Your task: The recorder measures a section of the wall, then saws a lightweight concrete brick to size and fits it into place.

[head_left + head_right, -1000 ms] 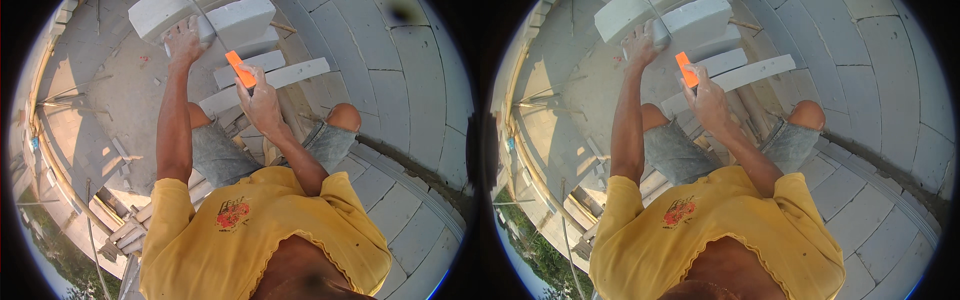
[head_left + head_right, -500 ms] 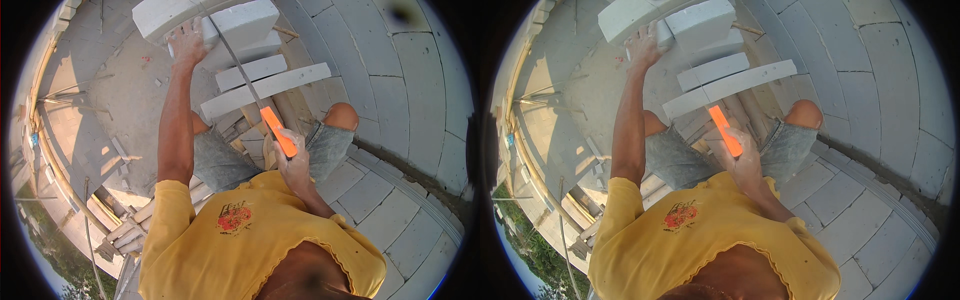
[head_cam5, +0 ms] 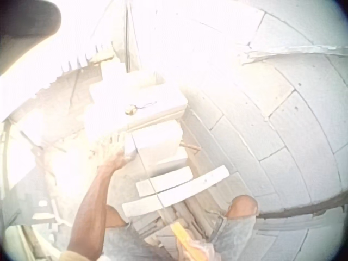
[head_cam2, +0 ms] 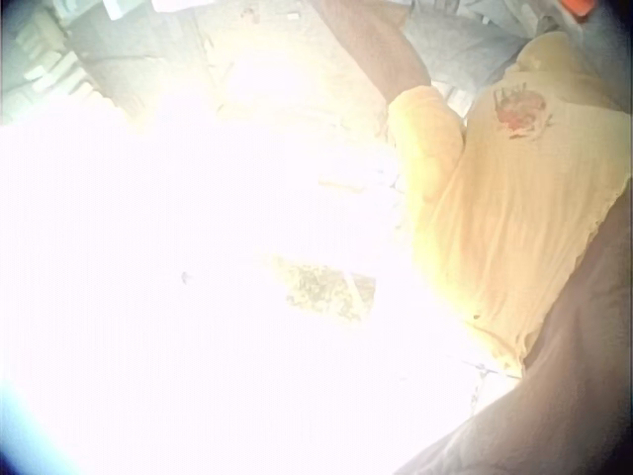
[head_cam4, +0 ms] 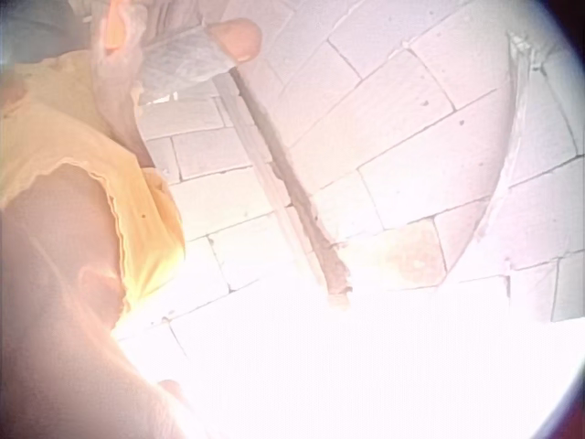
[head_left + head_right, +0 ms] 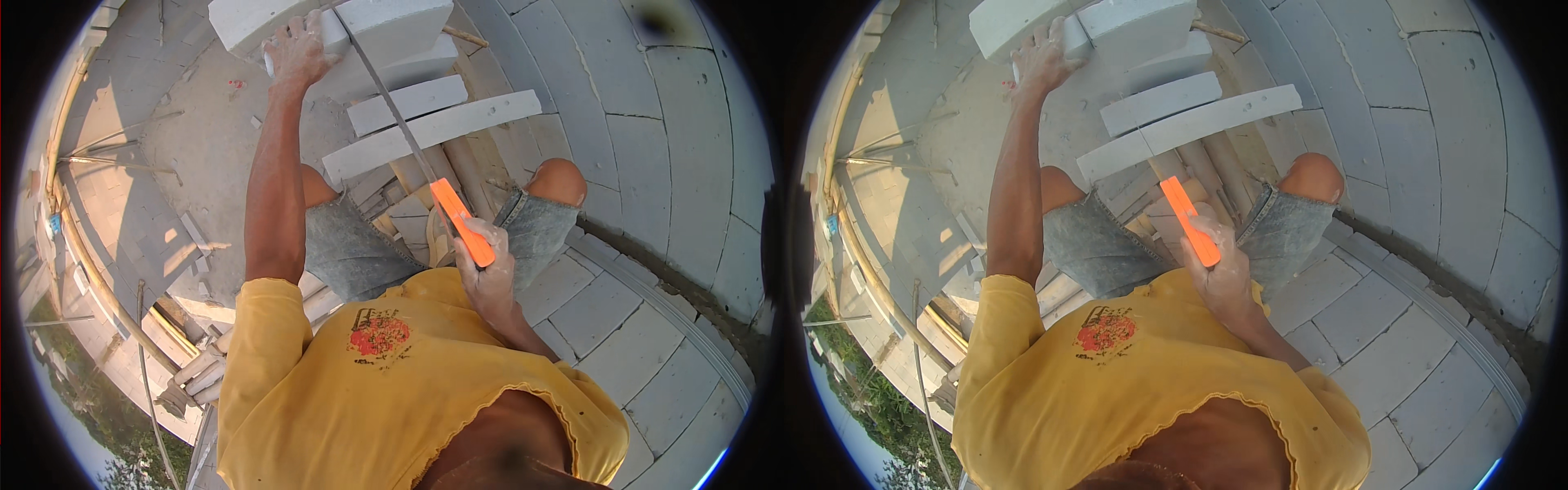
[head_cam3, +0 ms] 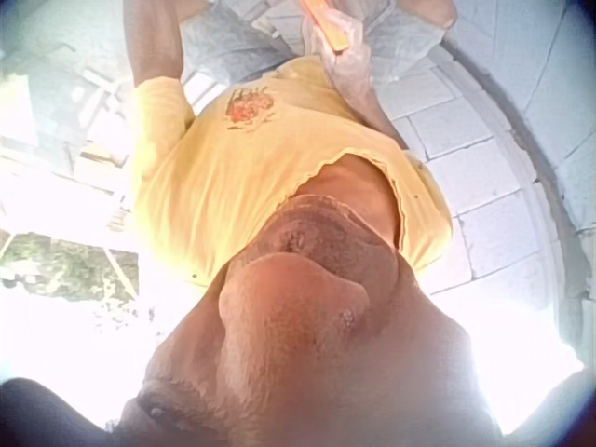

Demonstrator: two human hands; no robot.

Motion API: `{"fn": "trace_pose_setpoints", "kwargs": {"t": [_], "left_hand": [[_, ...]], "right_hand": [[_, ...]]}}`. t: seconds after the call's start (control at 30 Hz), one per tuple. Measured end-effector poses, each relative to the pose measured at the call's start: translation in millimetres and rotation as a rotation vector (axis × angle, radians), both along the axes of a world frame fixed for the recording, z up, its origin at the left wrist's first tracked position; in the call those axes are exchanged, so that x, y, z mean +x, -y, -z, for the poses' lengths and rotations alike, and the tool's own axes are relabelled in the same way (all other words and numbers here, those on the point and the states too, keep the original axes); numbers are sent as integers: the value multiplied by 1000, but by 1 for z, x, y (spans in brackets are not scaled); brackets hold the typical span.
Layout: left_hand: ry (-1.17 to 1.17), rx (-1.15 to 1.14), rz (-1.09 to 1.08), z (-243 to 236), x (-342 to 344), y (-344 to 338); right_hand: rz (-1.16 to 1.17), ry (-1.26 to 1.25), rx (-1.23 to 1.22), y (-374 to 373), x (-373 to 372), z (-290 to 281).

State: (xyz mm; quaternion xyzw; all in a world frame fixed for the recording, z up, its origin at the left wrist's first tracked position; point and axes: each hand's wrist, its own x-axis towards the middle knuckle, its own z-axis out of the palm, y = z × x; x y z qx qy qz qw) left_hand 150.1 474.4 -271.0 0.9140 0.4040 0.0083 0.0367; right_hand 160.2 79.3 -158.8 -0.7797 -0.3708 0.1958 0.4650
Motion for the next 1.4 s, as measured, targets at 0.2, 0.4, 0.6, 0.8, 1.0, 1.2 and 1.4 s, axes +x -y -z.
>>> {"fn": "trace_pose_setpoints", "kwargs": {"t": [0.2, 0.4, 0.6, 0.8, 1.0, 1.2, 1.4], "left_hand": [[21, 16, 41, 12, 2, 20], [-21, 23, 1, 8, -6, 0], [24, 17, 38, 14, 2, 14], [5, -10, 2, 7, -7, 10], [51, -19, 14, 10, 7, 9], [-24, 11, 10, 7, -6, 9], [-2, -23, 20, 10, 14, -11]], "right_hand": [[-10, -20, -151, -92, 27, 26], [-66, 89, -29, -15, 7, 21], [-6, 29, -53, -83, 31, 44], [-15, 62, 22, -25, 7, 32], [9, 87, -22, -71, 28, 55], [-48, 133, -31, -31, 13, 44], [-5, 110, 19, -79, 32, 64]]}}
